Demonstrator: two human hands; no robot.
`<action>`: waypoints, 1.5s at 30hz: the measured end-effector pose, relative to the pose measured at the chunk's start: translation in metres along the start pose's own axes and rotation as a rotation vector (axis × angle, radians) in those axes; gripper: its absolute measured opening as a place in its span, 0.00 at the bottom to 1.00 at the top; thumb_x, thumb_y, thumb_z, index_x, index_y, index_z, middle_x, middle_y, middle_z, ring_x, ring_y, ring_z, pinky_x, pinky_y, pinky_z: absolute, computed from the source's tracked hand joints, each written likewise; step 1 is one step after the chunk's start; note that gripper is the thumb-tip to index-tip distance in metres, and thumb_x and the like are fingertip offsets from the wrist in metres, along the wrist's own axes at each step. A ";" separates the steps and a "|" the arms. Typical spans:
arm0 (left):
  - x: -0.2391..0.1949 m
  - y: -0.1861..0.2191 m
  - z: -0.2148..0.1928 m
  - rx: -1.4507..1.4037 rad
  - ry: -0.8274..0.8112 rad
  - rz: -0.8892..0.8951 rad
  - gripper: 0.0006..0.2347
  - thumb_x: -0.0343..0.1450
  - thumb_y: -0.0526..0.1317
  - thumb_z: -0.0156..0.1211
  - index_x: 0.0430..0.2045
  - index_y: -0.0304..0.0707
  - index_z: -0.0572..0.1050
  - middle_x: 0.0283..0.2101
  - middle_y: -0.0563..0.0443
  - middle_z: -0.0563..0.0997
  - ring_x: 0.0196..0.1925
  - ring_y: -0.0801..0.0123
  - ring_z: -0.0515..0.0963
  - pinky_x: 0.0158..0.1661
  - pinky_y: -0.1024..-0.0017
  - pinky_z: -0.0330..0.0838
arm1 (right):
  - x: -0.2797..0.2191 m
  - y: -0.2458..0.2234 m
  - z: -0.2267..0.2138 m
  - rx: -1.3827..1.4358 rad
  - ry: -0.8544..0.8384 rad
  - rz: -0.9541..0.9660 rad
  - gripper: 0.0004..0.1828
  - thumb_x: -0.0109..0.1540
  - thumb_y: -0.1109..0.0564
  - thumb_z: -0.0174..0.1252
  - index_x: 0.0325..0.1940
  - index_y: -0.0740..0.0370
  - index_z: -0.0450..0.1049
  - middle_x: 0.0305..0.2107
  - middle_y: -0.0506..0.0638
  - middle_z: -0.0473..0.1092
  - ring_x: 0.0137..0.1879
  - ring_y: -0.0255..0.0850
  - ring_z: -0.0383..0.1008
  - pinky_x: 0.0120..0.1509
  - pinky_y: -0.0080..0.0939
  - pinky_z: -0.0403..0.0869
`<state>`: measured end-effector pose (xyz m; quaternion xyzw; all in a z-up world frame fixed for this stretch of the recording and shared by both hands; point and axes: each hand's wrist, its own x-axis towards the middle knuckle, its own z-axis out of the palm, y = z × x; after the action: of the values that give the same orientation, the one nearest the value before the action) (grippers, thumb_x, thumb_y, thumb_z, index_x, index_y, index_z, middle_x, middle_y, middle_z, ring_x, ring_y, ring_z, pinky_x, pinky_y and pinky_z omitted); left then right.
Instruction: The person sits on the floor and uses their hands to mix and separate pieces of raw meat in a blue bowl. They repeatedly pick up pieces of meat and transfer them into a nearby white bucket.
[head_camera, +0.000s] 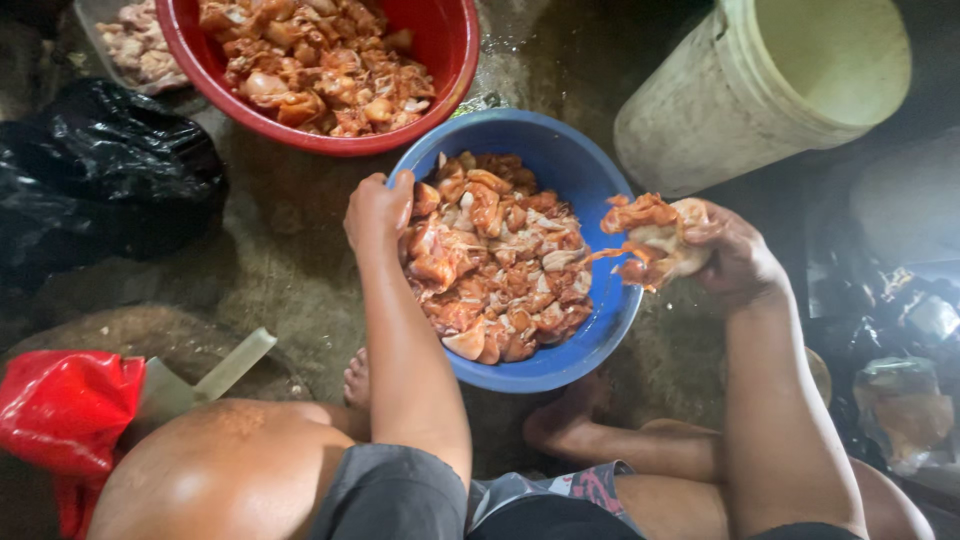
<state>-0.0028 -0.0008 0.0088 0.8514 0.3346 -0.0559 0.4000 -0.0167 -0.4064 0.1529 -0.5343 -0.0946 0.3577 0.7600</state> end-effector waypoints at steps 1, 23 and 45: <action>0.000 0.000 0.000 -0.006 0.000 -0.005 0.23 0.66 0.58 0.51 0.39 0.39 0.81 0.45 0.33 0.82 0.51 0.39 0.80 0.52 0.50 0.72 | -0.003 -0.002 -0.008 -0.060 0.068 0.005 0.30 0.58 0.52 0.61 0.56 0.81 0.70 0.55 0.65 0.75 0.48 0.50 0.80 0.57 0.51 0.78; 0.002 -0.003 0.004 -0.005 0.011 0.025 0.23 0.66 0.58 0.52 0.37 0.38 0.81 0.45 0.30 0.81 0.51 0.36 0.79 0.52 0.49 0.71 | -0.014 -0.049 -0.038 -0.255 0.427 -0.197 0.35 0.63 0.65 0.60 0.75 0.65 0.63 0.52 0.53 0.72 0.55 0.42 0.77 0.62 0.43 0.78; 0.008 -0.008 0.009 -0.026 0.021 0.048 0.23 0.66 0.58 0.51 0.35 0.37 0.81 0.44 0.31 0.82 0.50 0.37 0.80 0.51 0.49 0.72 | 0.032 0.035 -0.047 -1.539 0.156 0.410 0.29 0.56 0.45 0.66 0.61 0.51 0.76 0.52 0.51 0.77 0.56 0.46 0.78 0.60 0.50 0.74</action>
<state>0.0001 0.0000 -0.0053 0.8543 0.3192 -0.0329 0.4088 0.0159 -0.4142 0.0956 -0.9389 -0.1615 0.2863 0.1019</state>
